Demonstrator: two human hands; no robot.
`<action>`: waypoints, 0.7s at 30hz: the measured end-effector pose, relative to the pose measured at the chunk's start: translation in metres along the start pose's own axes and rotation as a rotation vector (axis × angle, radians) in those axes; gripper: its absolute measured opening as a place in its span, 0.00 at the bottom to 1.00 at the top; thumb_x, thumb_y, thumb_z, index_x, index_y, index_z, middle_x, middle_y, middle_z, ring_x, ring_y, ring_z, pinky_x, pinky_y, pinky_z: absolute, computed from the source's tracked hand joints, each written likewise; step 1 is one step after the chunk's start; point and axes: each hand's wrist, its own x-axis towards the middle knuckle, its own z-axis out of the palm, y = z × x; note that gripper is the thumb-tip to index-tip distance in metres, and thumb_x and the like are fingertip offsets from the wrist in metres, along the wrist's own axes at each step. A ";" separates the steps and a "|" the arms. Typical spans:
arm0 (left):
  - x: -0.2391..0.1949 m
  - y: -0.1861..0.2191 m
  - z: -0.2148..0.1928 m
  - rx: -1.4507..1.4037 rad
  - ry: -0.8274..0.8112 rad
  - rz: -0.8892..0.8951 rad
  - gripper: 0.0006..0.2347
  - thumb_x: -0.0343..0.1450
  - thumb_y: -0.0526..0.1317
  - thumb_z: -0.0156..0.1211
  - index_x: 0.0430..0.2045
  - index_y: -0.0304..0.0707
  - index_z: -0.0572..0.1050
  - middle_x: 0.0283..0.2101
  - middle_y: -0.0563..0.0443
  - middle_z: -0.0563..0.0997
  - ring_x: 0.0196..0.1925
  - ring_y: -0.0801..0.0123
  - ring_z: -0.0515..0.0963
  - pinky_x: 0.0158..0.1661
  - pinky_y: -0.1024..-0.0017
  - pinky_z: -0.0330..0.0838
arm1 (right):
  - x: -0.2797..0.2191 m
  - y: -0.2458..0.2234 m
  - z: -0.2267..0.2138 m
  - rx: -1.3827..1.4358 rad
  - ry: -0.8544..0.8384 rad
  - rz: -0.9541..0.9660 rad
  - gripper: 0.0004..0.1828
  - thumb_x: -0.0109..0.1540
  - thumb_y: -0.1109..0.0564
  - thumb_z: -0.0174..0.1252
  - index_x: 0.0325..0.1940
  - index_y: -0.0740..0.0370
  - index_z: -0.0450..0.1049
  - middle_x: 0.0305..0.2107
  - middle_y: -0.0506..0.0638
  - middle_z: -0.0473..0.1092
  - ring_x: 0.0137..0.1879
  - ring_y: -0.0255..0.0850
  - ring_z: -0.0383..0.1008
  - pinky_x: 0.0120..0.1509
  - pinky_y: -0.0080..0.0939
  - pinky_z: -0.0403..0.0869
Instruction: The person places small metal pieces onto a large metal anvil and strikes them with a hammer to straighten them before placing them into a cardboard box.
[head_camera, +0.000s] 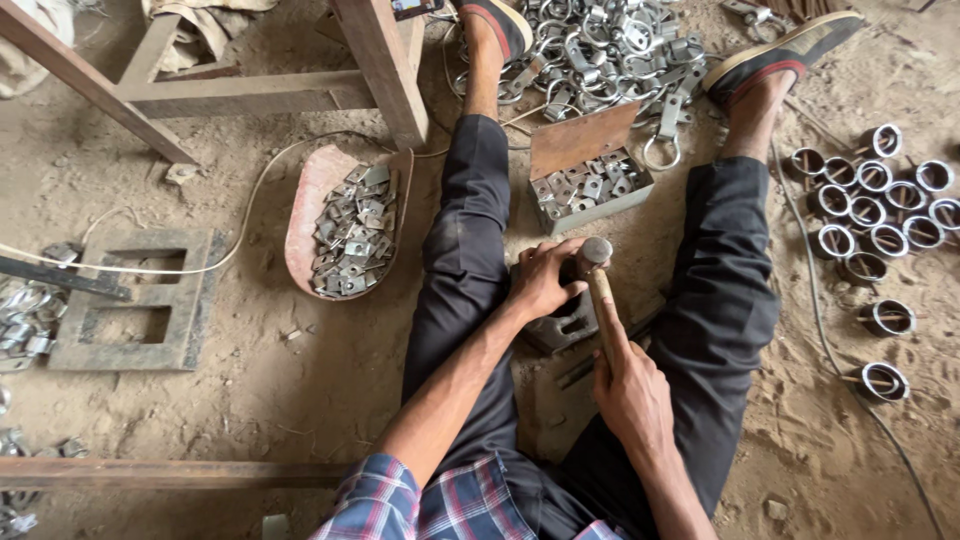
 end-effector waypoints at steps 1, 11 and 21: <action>0.000 -0.003 0.003 0.011 0.024 0.023 0.32 0.61 0.44 0.75 0.62 0.55 0.70 0.54 0.48 0.80 0.61 0.55 0.74 0.63 0.53 0.60 | 0.000 -0.001 -0.001 0.007 0.006 -0.013 0.44 0.61 0.59 0.54 0.80 0.40 0.48 0.35 0.65 0.76 0.36 0.64 0.78 0.39 0.62 0.76; 0.003 -0.021 0.019 0.062 0.040 0.076 0.30 0.63 0.44 0.75 0.61 0.50 0.70 0.55 0.45 0.78 0.63 0.55 0.71 0.62 0.52 0.55 | 0.001 0.001 0.002 0.028 0.005 -0.013 0.43 0.62 0.59 0.54 0.80 0.41 0.48 0.38 0.65 0.76 0.38 0.64 0.78 0.40 0.62 0.77; 0.001 -0.013 0.010 0.068 0.017 0.078 0.29 0.64 0.44 0.73 0.61 0.43 0.70 0.59 0.48 0.78 0.65 0.56 0.72 0.64 0.51 0.55 | 0.001 0.002 0.001 0.036 -0.017 0.005 0.44 0.61 0.58 0.55 0.80 0.41 0.48 0.39 0.66 0.76 0.38 0.63 0.79 0.42 0.60 0.78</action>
